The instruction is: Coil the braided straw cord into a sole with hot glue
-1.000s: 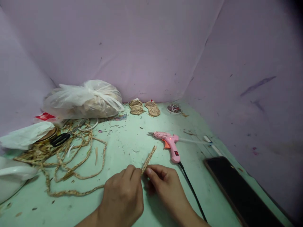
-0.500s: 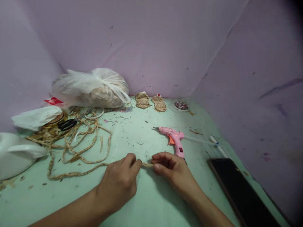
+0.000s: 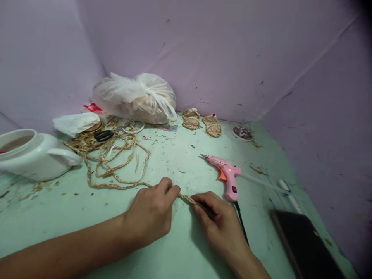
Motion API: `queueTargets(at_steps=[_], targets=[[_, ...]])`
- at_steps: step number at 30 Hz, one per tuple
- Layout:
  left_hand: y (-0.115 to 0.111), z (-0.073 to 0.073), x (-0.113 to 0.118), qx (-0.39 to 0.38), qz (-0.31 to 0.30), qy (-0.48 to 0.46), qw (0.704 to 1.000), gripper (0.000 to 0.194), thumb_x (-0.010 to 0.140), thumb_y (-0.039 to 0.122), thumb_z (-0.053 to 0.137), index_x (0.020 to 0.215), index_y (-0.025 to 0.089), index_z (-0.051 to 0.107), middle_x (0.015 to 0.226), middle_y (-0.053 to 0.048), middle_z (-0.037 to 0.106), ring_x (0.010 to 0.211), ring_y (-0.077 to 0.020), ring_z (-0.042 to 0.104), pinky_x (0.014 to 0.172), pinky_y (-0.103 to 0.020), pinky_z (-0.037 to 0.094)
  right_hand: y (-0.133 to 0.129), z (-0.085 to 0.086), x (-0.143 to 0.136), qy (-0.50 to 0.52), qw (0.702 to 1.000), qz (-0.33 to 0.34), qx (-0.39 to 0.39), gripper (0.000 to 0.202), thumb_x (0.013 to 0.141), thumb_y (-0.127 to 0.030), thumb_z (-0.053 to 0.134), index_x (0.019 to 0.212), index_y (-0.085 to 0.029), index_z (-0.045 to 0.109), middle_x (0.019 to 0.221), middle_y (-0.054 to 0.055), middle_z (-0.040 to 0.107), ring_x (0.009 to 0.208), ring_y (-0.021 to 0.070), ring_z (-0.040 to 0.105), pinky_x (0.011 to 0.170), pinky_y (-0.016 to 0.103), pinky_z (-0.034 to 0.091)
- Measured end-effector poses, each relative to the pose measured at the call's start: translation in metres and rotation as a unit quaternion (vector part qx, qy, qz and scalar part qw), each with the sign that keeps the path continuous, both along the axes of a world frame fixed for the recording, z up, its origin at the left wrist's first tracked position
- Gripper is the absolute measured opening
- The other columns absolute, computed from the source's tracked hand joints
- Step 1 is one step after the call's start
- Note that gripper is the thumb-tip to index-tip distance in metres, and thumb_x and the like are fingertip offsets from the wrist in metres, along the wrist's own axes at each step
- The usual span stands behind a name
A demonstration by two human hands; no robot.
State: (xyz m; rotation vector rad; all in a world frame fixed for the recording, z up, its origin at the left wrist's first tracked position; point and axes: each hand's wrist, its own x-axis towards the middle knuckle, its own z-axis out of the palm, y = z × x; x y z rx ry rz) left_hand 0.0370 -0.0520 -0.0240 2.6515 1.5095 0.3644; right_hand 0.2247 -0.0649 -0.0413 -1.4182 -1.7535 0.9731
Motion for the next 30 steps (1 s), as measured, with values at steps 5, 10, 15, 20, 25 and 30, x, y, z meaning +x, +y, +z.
queueTargets(at_steps=[5,10,15,20,25,30], targets=[[0.008,-0.001,-0.003,-0.045,0.014,0.116,0.992,0.035,0.07,0.001,0.037,0.092,0.018,0.059,0.092,-0.007,0.06,0.055,-0.0202,0.06,0.048,-0.035,0.05,-0.001,0.003,-0.003,-0.022,1.0,0.002,0.013,0.017,0.083,-0.018,0.048,0.09,-0.019,0.063,0.082,0.004,0.064,0.074,0.0177,0.061,0.066,0.03,0.047],[0.013,-0.013,-0.007,-0.014,0.008,0.029,0.999,0.032,0.07,0.001,0.035,0.084,0.016,0.06,0.085,-0.008,0.056,0.056,-0.0175,0.057,0.051,-0.031,0.049,-0.005,0.005,-0.008,-0.114,0.991,0.026,0.06,0.017,0.081,-0.014,0.049,0.086,-0.022,0.064,0.081,0.003,0.065,0.073,0.0187,0.059,0.062,0.031,0.045],[0.015,-0.017,-0.009,0.033,-0.007,-0.078,0.996,0.028,0.074,0.004,0.036,0.079,0.016,0.061,0.07,-0.005,0.052,0.056,-0.0172,0.052,0.051,-0.029,0.045,-0.004,0.006,-0.014,-0.138,0.984,0.032,0.111,0.023,0.078,-0.007,0.05,0.086,-0.023,0.065,0.082,0.003,0.065,0.073,0.0189,0.057,0.06,0.03,0.043],[0.016,-0.013,-0.009,-0.023,-0.084,-0.213,0.973,0.025,0.072,0.003,0.04,0.083,0.015,0.059,0.076,-0.006,0.058,0.074,-0.0181,0.055,0.066,-0.031,0.047,-0.001,0.002,-0.019,-0.133,0.978,0.064,0.15,0.028,0.078,-0.003,0.049,0.085,-0.023,0.067,0.079,0.003,0.064,0.072,0.0185,0.055,0.062,0.032,0.041],[0.014,-0.005,-0.009,-0.131,-0.136,-0.246,0.951,0.019,0.07,0.004,0.039,0.078,0.017,0.051,0.072,-0.003,0.056,0.068,-0.015,0.05,0.063,-0.028,0.043,-0.002,0.001,-0.018,-0.093,0.988,0.067,0.107,0.017,0.078,-0.006,0.052,0.082,-0.02,0.061,0.077,0.003,0.063,0.074,0.0182,0.056,0.068,0.033,0.044],[0.005,0.003,-0.012,-0.166,-0.106,-0.182,0.963,0.018,0.07,0.01,0.047,0.086,0.019,0.05,0.078,-0.003,0.057,0.072,-0.0176,0.05,0.063,-0.03,0.042,-0.006,0.001,-0.021,-0.058,0.998,0.025,0.028,0.018,0.076,-0.01,0.056,0.09,-0.021,0.053,0.082,0.003,0.062,0.076,0.0179,0.058,0.067,0.031,0.047]])
